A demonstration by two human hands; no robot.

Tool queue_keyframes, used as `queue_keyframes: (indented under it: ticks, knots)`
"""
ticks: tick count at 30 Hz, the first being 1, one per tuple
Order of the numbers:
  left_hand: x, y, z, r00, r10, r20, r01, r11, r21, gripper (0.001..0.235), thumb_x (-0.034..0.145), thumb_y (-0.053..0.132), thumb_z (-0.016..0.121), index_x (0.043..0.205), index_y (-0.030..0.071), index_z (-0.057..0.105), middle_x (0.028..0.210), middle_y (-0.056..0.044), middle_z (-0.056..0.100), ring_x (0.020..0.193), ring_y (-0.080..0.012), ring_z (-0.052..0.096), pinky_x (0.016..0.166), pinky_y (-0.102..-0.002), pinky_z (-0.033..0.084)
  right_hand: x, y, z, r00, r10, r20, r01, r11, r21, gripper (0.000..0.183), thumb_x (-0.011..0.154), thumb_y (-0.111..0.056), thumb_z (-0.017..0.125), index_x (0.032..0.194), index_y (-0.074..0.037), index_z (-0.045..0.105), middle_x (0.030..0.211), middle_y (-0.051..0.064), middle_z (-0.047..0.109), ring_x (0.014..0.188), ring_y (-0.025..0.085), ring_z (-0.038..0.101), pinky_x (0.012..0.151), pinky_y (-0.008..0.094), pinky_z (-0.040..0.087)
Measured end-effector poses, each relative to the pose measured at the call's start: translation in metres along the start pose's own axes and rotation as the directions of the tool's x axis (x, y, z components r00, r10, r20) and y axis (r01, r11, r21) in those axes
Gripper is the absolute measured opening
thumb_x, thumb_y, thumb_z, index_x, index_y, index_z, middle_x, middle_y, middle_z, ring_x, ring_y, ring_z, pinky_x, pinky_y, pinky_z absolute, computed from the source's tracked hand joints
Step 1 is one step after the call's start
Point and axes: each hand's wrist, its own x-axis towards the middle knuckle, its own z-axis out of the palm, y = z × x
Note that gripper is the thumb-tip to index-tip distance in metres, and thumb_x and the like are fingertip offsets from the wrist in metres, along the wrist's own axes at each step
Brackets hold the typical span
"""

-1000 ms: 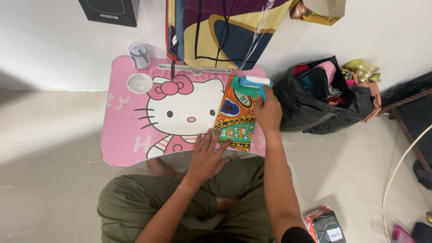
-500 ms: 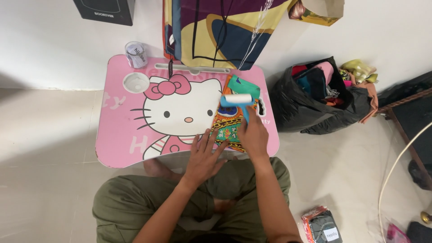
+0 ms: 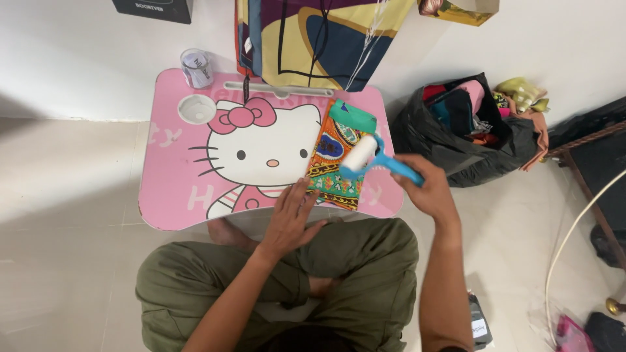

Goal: The person folds a colorful patterned fabric on a small table and uses a lint roller to clean both sides of the garment.

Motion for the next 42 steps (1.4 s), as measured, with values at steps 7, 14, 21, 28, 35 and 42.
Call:
queue_keyframes:
  ticks: [7, 14, 21, 28, 35, 42]
  knots:
    - [-0.003, 0.0, -0.003, 0.986, -0.096, -0.135, 0.062, 0.969, -0.239, 0.066, 0.093, 0.038, 0.072, 0.139, -0.006, 0.056, 0.157, -0.033, 0.039, 0.142, -0.0468, 0.046, 0.114, -0.052, 0.043, -0.036, -0.021, 0.002, 0.978, -0.032, 0.207, -0.007, 0.982, 0.187, 0.036, 0.079, 0.0, 0.081, 0.113, -0.007, 0.079, 0.093, 0.015, 0.079, 0.087, 0.025, 0.072, 0.076, 0.042, 0.055]
    - [-0.015, 0.008, -0.014, 0.978, -0.128, -0.165, 0.083, 0.963, -0.256, 0.062, 0.098, 0.031, 0.067, 0.144, -0.007, 0.049, 0.161, -0.033, 0.03, 0.149, -0.0486, 0.034, 0.118, -0.054, 0.037, -0.008, -0.05, 0.055, 0.975, -0.131, 0.18, 0.083, 0.963, 0.255, 0.037, 0.083, 0.0, 0.079, 0.119, -0.009, 0.078, 0.089, 0.015, 0.076, 0.079, 0.026, 0.068, 0.068, 0.041, 0.05]
    - [0.011, 0.029, 0.002, 0.981, 0.187, -0.041, -0.187, 0.982, -0.005, 0.055, 0.094, 0.04, 0.068, 0.14, 0.01, 0.06, 0.153, -0.018, 0.052, 0.141, -0.0415, 0.05, 0.116, -0.058, 0.04, -0.036, -0.05, 0.052, 0.985, 0.098, -0.142, -0.086, 0.993, 0.084, 0.037, 0.095, -0.012, 0.072, 0.131, -0.019, 0.072, 0.092, 0.012, 0.075, 0.073, 0.023, 0.066, 0.062, 0.034, 0.049]
    - [0.002, 0.038, 0.025, 0.966, 0.142, 0.217, -0.174, 0.975, 0.14, 0.084, 0.074, 0.041, 0.084, 0.146, 0.009, 0.053, 0.158, -0.019, 0.045, 0.15, -0.0411, 0.038, 0.121, -0.068, 0.026, -0.018, -0.049, 0.097, 0.975, 0.103, -0.198, -0.141, 0.971, -0.191, 0.041, 0.097, -0.013, 0.062, 0.137, -0.007, 0.063, 0.113, 0.03, 0.071, 0.098, 0.049, 0.071, 0.077, 0.055, 0.058]
    - [0.007, 0.038, 0.016, 0.958, 0.114, 0.265, -0.153, 0.979, 0.134, 0.085, 0.077, 0.041, 0.081, 0.149, 0.01, 0.049, 0.16, -0.019, 0.043, 0.152, -0.0405, 0.035, 0.122, -0.068, 0.022, 0.067, -0.021, 0.127, 0.98, 0.148, -0.134, -0.179, 0.948, -0.264, 0.042, 0.105, -0.017, 0.05, 0.146, -0.006, 0.053, 0.117, 0.029, 0.068, 0.101, 0.046, 0.072, 0.076, 0.058, 0.06]
    - [0.004, 0.036, 0.018, 0.952, 0.112, 0.286, -0.156, 0.978, 0.138, 0.087, 0.08, 0.043, 0.078, 0.154, 0.011, 0.044, 0.162, -0.018, 0.04, 0.153, -0.0398, 0.032, 0.123, -0.068, 0.021, 0.038, -0.043, 0.087, 0.971, 0.052, -0.234, -0.115, 0.958, -0.262, 0.039, 0.101, -0.012, 0.058, 0.138, 0.002, 0.059, 0.118, 0.033, 0.068, 0.11, 0.051, 0.067, 0.085, 0.058, 0.057]
